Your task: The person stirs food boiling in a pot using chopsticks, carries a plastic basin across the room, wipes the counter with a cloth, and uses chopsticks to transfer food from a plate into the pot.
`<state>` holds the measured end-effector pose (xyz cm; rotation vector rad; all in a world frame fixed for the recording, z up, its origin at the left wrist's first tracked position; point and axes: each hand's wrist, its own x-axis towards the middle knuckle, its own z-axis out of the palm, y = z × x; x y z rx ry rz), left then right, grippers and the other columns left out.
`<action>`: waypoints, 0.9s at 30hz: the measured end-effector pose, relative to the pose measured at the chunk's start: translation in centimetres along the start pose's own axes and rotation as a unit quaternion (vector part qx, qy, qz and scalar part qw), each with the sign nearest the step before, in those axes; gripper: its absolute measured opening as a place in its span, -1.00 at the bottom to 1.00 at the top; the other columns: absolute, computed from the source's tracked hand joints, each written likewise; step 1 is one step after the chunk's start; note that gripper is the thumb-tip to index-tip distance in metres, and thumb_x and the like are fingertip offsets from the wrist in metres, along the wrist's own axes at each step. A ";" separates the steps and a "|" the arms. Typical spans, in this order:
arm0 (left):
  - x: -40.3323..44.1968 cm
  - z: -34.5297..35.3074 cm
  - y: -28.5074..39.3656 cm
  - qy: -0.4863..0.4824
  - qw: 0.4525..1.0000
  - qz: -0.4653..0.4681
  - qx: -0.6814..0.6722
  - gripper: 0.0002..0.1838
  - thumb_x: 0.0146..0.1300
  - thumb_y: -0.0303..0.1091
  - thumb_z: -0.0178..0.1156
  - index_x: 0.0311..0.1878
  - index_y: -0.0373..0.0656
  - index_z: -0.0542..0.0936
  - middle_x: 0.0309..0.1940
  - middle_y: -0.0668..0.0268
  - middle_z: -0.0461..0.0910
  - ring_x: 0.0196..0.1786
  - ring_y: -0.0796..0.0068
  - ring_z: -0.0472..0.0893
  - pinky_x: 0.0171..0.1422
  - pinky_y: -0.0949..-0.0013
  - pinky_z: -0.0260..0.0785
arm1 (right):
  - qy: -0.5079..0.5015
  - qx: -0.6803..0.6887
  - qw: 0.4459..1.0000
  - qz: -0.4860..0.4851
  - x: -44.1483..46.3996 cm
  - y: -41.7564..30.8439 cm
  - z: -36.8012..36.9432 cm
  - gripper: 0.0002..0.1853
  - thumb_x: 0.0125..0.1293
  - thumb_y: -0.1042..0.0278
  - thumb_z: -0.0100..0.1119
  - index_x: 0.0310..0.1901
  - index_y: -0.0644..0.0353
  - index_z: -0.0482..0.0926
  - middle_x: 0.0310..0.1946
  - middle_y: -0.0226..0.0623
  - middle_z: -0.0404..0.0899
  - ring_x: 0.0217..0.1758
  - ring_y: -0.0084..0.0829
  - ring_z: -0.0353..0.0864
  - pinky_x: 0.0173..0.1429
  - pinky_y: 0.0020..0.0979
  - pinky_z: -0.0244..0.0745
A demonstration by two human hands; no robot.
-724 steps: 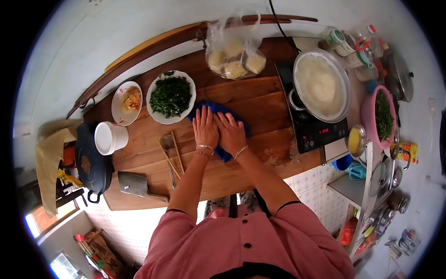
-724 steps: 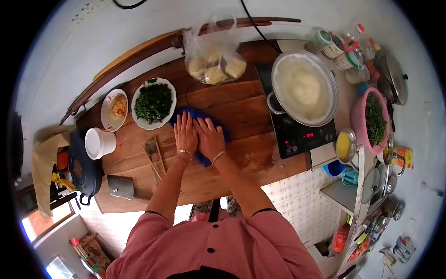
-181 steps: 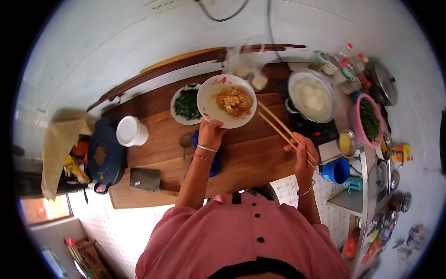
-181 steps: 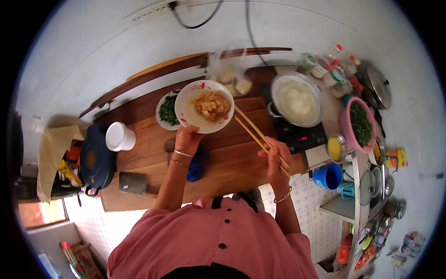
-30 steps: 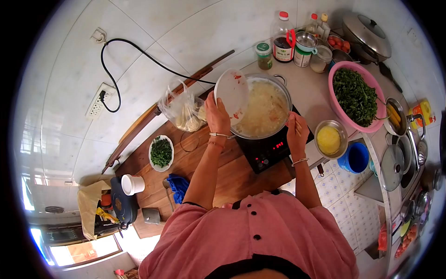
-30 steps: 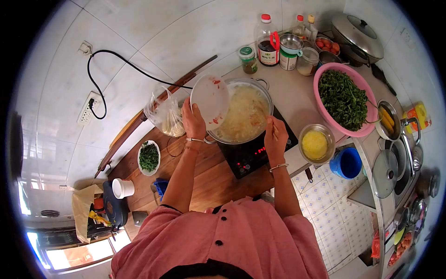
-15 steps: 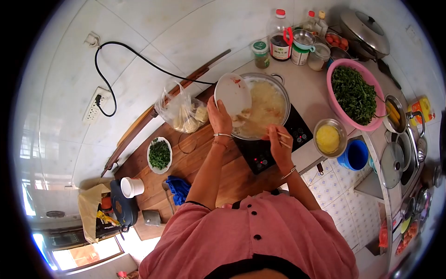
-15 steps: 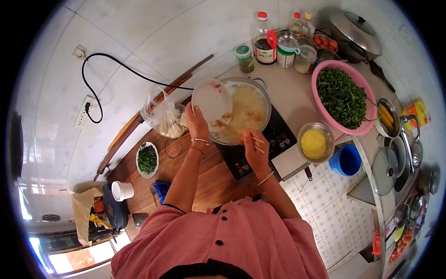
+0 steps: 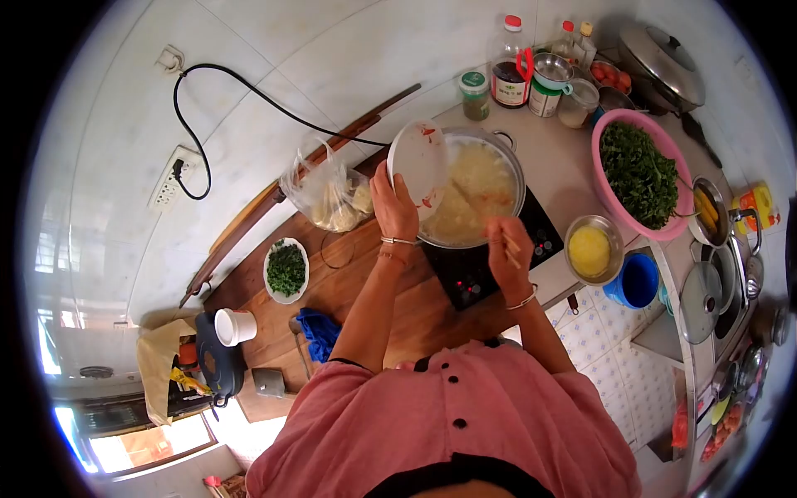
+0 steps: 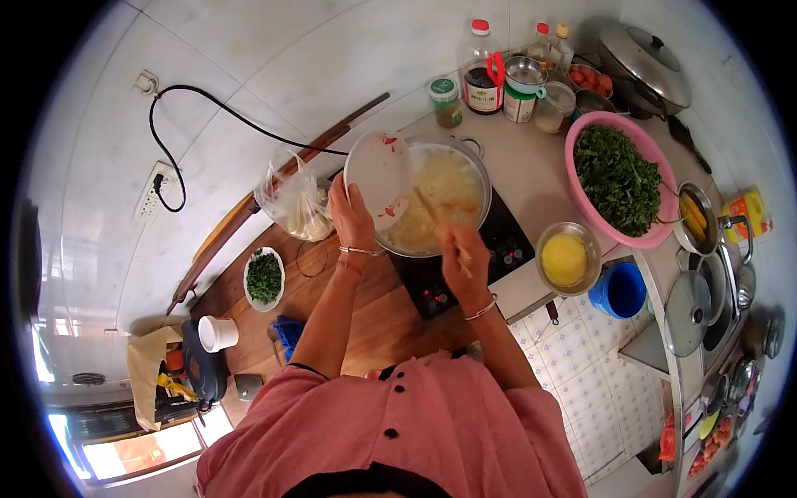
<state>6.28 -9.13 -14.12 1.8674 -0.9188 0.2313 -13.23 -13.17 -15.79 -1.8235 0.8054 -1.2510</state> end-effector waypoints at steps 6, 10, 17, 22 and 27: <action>0.3 0.0 0.5 -0.015 1.000 -0.023 0.000 -0.63 0.35 -0.32 -0.09 0.14 -0.32 0.33 -0.03 -0.03 0.41 0.03 -0.01 0.39 0.13 0.12 0.23 | -0.039 0.021 0.999 -0.022 -0.5 -0.5 1.2 -0.93 0.26 0.46 0.11 -0.33 0.26 0.51 -0.42 -0.14 0.52 -0.35 -0.10 0.55 -0.29 -0.35 0.45; 0.0 -0.2 0.0 0.010 1.000 -0.020 -0.003 -0.63 0.35 -0.32 -0.09 0.14 -0.33 0.32 -0.01 -0.03 0.41 0.05 0.00 0.39 0.14 0.13 0.23 | -0.007 0.043 0.998 -0.046 0.0 -1.5 0.3 -0.96 0.23 0.49 0.13 -0.32 0.25 0.53 -0.41 -0.16 0.55 -0.35 -0.16 0.57 -0.28 -0.35 0.46; 0.2 -0.1 0.1 0.014 0.999 -0.029 -0.010 -0.64 0.36 -0.31 -0.09 0.13 -0.33 0.33 -0.01 -0.03 0.40 0.04 0.01 0.39 0.15 0.14 0.22 | -0.092 -0.064 0.994 -0.015 -1.9 0.3 0.1 -0.96 0.22 0.53 0.12 -0.30 0.28 0.53 -0.36 -0.14 0.55 -0.29 -0.20 0.59 -0.22 -0.38 0.49; 0.3 0.1 -0.2 0.019 0.998 -0.047 -0.038 -0.63 0.36 -0.29 -0.08 0.13 -0.33 0.33 -0.01 -0.03 0.40 0.04 0.01 0.40 0.15 0.15 0.22 | -0.073 0.053 0.995 -0.034 -2.1 -2.8 0.7 -0.96 0.23 0.51 0.12 -0.30 0.28 0.52 -0.36 -0.13 0.54 -0.32 -0.17 0.58 -0.25 -0.37 0.49; 0.5 0.0 -1.5 0.030 0.998 -0.047 -0.018 -0.62 0.37 -0.25 -0.09 0.12 -0.33 0.36 0.00 0.04 0.43 0.01 0.11 0.44 0.13 0.18 0.26 | -0.082 -0.072 0.994 0.020 -1.1 0.3 -0.1 -0.93 0.27 0.44 0.10 -0.29 0.21 0.56 -0.31 -0.11 0.57 -0.27 -0.12 0.59 -0.18 -0.32 0.51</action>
